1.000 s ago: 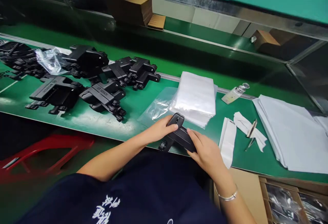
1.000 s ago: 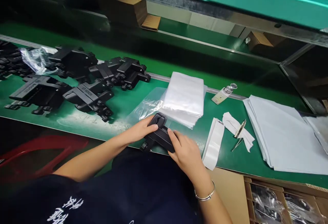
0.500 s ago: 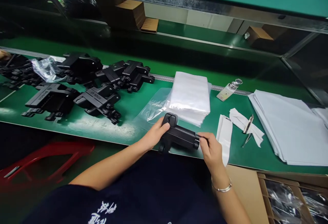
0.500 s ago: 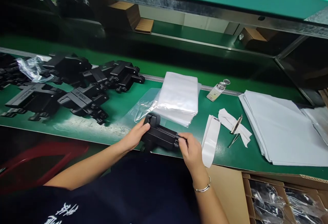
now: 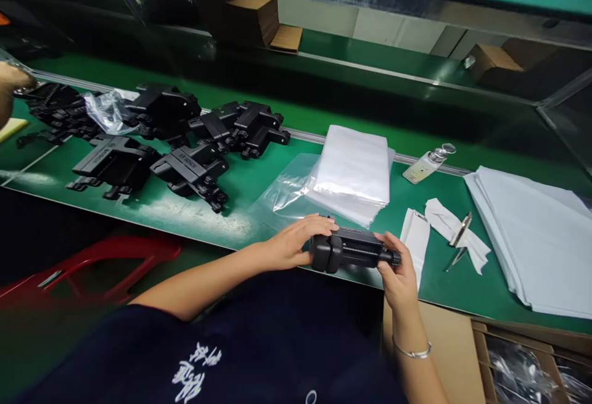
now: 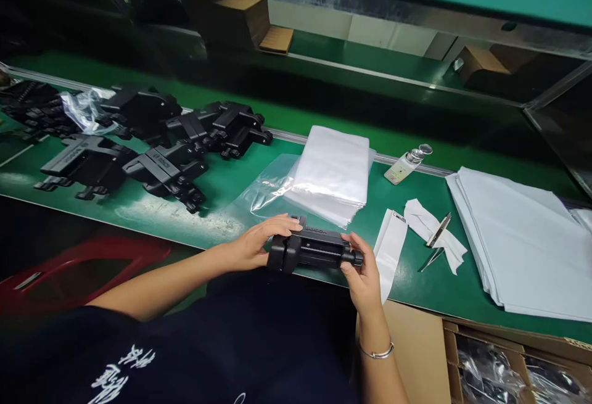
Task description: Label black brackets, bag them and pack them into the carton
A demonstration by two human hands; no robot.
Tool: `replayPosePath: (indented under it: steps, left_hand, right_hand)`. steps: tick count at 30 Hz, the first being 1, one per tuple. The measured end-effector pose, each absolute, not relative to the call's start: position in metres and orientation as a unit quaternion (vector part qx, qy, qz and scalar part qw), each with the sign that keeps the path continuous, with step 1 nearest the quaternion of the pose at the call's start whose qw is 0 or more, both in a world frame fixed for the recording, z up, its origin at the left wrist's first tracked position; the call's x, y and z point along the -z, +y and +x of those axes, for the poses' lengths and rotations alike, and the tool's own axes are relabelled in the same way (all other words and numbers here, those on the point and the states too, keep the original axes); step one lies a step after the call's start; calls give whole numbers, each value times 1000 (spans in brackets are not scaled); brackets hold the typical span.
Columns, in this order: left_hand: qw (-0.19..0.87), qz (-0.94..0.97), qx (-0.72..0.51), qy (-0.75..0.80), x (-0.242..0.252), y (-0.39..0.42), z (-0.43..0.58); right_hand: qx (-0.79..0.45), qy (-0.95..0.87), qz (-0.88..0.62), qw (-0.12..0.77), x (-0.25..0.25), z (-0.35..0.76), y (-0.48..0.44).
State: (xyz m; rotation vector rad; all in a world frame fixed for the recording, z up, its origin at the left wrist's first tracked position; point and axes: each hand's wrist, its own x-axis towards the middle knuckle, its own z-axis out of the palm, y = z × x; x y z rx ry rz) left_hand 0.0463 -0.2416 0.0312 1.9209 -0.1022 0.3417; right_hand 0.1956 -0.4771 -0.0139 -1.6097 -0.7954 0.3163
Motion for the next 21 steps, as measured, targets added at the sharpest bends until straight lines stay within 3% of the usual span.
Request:
replayPosePath:
  steps: [8, 14, 17, 21]
  left_hand:
    - [527, 835, -151, -49, -30, -239, 44]
    - [701, 689, -127, 133, -26, -239, 44]
    - [744, 636, -118, 169, -24, -240, 45]
    - [657, 720, -153, 160, -27, -238, 38]
  right_hand:
    - [-83, -388, -715, 575, 5, 195, -478]
    - [90, -528, -742, 403, -22, 194, -480]
    - [81, -614, -712, 331, -32, 192, -478]
    - [-49, -522, -737, 427, -39, 185, -465]
